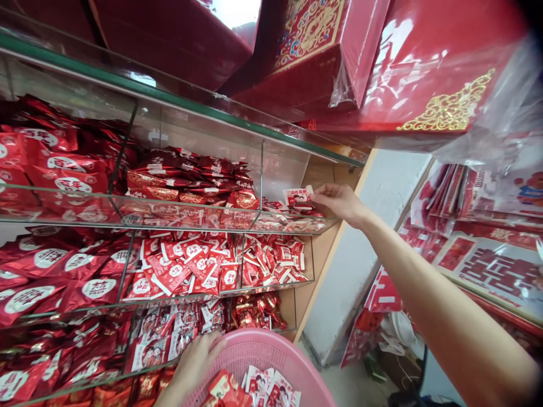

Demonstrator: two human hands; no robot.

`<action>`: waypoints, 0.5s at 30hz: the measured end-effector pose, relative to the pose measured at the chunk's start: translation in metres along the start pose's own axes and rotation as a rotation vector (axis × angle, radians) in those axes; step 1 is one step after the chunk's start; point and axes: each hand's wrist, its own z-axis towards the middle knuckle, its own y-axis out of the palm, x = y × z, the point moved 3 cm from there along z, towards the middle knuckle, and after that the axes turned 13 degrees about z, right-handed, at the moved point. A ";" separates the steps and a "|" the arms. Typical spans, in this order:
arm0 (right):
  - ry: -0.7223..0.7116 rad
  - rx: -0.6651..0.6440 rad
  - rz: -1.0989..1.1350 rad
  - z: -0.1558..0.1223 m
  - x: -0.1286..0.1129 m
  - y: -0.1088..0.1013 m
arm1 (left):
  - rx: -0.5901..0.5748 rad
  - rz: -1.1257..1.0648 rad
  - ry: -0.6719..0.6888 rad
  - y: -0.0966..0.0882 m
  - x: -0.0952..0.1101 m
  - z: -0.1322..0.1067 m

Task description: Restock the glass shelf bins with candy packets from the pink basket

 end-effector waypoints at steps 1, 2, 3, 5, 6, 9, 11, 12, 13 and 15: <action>0.011 0.027 0.052 -0.002 0.000 -0.002 | 0.002 -0.004 0.001 0.000 0.000 0.000; 0.026 0.048 0.096 -0.004 0.000 -0.003 | 0.003 -0.006 0.005 -0.001 0.000 0.000; 0.042 0.062 0.133 -0.007 0.000 -0.004 | 0.003 -0.005 0.010 -0.001 0.001 0.000; 0.061 0.077 0.194 -0.015 -0.002 -0.005 | 0.002 0.003 0.016 -0.001 0.001 0.000; 0.059 0.082 0.221 -0.020 -0.004 -0.005 | 0.000 0.012 0.018 -0.001 0.001 0.000; 0.041 0.087 0.301 -0.047 -0.010 0.001 | -0.004 0.039 0.017 -0.001 0.001 0.000; 0.096 0.054 0.368 -0.075 -0.007 0.013 | -0.001 0.049 0.022 0.000 0.000 0.001; 0.163 0.020 0.405 -0.092 -0.001 0.023 | 0.001 0.051 0.024 0.001 -0.001 0.001; 0.252 -0.020 0.444 -0.112 0.008 0.035 | 0.005 0.054 0.026 0.002 -0.002 0.002; 0.475 -0.100 0.525 -0.157 0.032 0.062 | 0.002 0.059 0.025 0.003 -0.004 0.002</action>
